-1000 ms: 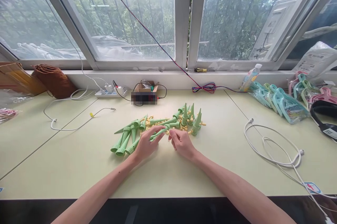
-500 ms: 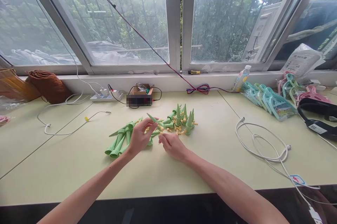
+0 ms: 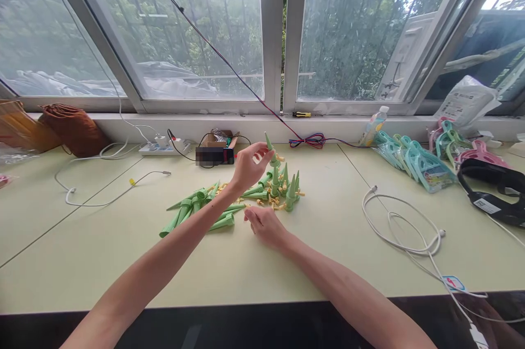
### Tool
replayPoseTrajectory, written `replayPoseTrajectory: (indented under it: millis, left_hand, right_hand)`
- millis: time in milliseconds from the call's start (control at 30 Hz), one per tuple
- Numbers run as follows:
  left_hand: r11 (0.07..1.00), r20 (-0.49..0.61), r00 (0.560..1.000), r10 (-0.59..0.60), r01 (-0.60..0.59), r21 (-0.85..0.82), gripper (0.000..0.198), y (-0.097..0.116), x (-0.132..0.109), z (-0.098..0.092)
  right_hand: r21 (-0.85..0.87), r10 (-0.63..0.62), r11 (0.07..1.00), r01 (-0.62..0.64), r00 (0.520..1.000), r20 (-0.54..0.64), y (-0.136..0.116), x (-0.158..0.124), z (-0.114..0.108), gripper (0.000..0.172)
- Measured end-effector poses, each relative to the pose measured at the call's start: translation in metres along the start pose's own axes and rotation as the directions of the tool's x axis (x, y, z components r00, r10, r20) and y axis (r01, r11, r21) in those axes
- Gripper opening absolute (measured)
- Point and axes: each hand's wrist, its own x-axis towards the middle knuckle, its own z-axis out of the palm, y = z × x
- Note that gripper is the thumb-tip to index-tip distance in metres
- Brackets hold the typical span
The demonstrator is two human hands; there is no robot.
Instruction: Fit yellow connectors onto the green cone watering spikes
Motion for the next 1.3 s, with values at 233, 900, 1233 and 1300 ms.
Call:
replayPoseTrajectory:
  millis: [233,900,1233,1300]
  left_hand:
    - [1.0,0.134,0.991,0.009,-0.012,0.022,0.015,-0.008,-0.002,0.003]
    - [0.982,0.366,0.928,-0.065,-0.005,0.187,0.018,-0.009,0.003,0.003]
    - [0.991,0.509,0.856,-0.089,0.023,0.135,0.014,-0.019,0.003,-0.015]
    - [0.987,0.532,0.84,-0.112,0.031,0.16,0.02,-0.028,0.004,-0.019]
  right_hand:
    - [-0.005,0.011,1.0,-0.011,1.0,0.006,-0.001,-0.001,0.001,0.053]
    - [-0.006,0.028,1.0,-0.028,1.0,0.007,-0.003,-0.002,-0.001,0.051]
    - [-0.028,0.044,0.999,-0.043,0.999,0.019,-0.004,-0.002,-0.002,0.051]
    - [-0.023,0.041,0.999,-0.04,0.999,0.023,-0.004,-0.002,-0.002,0.051]
